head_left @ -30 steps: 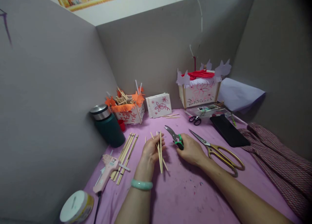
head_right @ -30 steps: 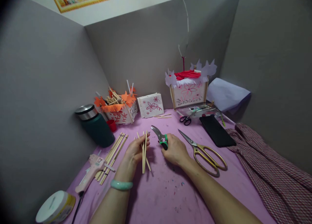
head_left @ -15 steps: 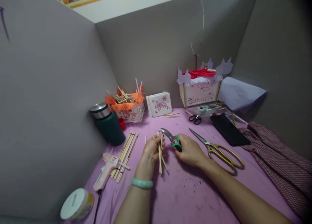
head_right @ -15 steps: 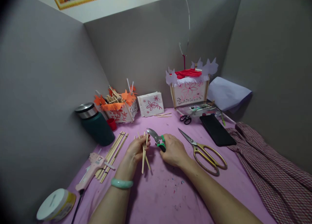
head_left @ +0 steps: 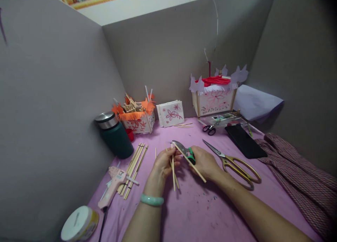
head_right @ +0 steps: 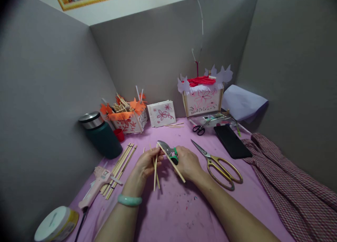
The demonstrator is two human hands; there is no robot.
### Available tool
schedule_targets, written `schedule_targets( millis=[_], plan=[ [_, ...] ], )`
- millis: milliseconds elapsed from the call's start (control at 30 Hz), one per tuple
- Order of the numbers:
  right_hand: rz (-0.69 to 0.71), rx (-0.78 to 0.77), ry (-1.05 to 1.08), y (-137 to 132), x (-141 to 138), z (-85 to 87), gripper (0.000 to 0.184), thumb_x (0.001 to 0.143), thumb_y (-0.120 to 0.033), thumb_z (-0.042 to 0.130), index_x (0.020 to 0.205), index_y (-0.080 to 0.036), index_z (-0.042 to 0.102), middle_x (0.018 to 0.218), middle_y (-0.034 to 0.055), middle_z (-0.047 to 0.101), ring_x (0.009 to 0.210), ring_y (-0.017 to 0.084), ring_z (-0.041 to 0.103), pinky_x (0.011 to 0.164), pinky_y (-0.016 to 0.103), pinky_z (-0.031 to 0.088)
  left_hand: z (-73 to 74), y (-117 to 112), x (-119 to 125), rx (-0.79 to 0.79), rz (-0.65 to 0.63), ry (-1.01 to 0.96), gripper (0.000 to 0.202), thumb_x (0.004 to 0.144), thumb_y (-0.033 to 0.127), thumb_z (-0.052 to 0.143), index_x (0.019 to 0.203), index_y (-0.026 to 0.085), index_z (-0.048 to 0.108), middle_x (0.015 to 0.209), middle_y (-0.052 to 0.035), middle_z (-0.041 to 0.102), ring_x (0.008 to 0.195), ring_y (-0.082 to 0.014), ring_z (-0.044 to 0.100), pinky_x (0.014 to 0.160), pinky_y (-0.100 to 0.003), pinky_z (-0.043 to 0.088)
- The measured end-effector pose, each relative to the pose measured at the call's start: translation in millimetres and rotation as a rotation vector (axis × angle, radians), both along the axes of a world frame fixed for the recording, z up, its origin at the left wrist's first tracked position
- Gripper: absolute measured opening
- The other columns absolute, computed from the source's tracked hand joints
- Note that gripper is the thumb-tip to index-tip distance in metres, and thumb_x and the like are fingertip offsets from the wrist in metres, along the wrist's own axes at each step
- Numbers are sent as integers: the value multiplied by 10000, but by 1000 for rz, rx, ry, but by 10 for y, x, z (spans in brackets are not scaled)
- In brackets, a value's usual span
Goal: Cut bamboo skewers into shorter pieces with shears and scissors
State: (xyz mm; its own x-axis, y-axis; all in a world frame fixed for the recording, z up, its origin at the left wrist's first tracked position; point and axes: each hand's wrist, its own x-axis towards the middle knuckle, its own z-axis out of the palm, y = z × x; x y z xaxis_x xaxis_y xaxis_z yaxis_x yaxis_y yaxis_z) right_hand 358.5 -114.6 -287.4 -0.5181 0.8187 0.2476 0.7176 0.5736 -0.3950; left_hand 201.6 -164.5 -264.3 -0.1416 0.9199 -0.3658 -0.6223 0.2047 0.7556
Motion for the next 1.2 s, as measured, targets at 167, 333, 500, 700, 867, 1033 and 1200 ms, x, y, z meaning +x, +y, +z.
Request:
schedule_targets(
  millis=[167, 333, 500, 700, 867, 1033, 1200],
  plan=[
    [-103, -1, -66, -42, -53, -61, 365, 783, -547, 516, 887, -199, 536, 853, 74, 624, 752, 209, 563, 568, 272, 254, -41, 24, 61, 18, 4, 21, 107, 816, 97, 519, 723, 100, 572, 612, -27, 610, 375, -41, 489, 287, -119, 288],
    [-141, -25, -66, -22, -43, -74, 418, 775, -589, 505, 919, -198, 534, 887, 87, 629, 759, 225, 578, 561, 277, 266, -104, 35, 86, 46, -24, 65, 55, 722, 51, 608, 763, 86, 596, 672, -41, 621, 425, -51, 526, 296, -125, 270],
    [-130, -59, -44, 5, -26, -33, 313, 750, -441, 591, 934, -195, 530, 902, 79, 631, 789, 215, 579, 588, 270, 276, -131, 36, 52, 42, 23, 134, 117, 690, 51, 658, 747, 96, 566, 601, -2, 557, 378, -24, 432, 279, -127, 169],
    [-125, -83, -31, 51, 1, -33, 268, 712, -311, 612, 931, -190, 516, 901, 75, 621, 791, 207, 567, 592, 265, 262, -129, 45, 14, -8, 90, 149, 154, 707, 62, 655, 726, 124, 515, 502, 54, 463, 355, -16, 379, 289, -115, 142],
    [-109, -87, -21, 44, 3, -42, 258, 698, -308, 605, 907, -193, 507, 873, 62, 611, 767, 199, 556, 589, 263, 251, -128, 47, 11, -19, 108, 149, 147, 728, 70, 642, 731, 129, 507, 495, 56, 461, 349, -17, 376, 288, -115, 149],
    [-103, -87, -14, 42, -5, -39, 265, 702, -304, 607, 919, -189, 508, 878, 59, 609, 776, 195, 552, 596, 261, 253, -117, 49, 8, -23, 114, 149, 184, 702, 73, 673, 698, 134, 499, 488, 62, 458, 339, -9, 356, 284, -112, 146],
    [-62, -86, -1, 41, -6, -39, 246, 708, -288, 618, 907, -190, 509, 877, 49, 604, 775, 180, 542, 605, 254, 261, -101, 42, 1, -19, 113, 146, 157, 706, 90, 676, 709, 123, 523, 510, 49, 492, 338, -4, 364, 280, -110, 143]
  ],
)
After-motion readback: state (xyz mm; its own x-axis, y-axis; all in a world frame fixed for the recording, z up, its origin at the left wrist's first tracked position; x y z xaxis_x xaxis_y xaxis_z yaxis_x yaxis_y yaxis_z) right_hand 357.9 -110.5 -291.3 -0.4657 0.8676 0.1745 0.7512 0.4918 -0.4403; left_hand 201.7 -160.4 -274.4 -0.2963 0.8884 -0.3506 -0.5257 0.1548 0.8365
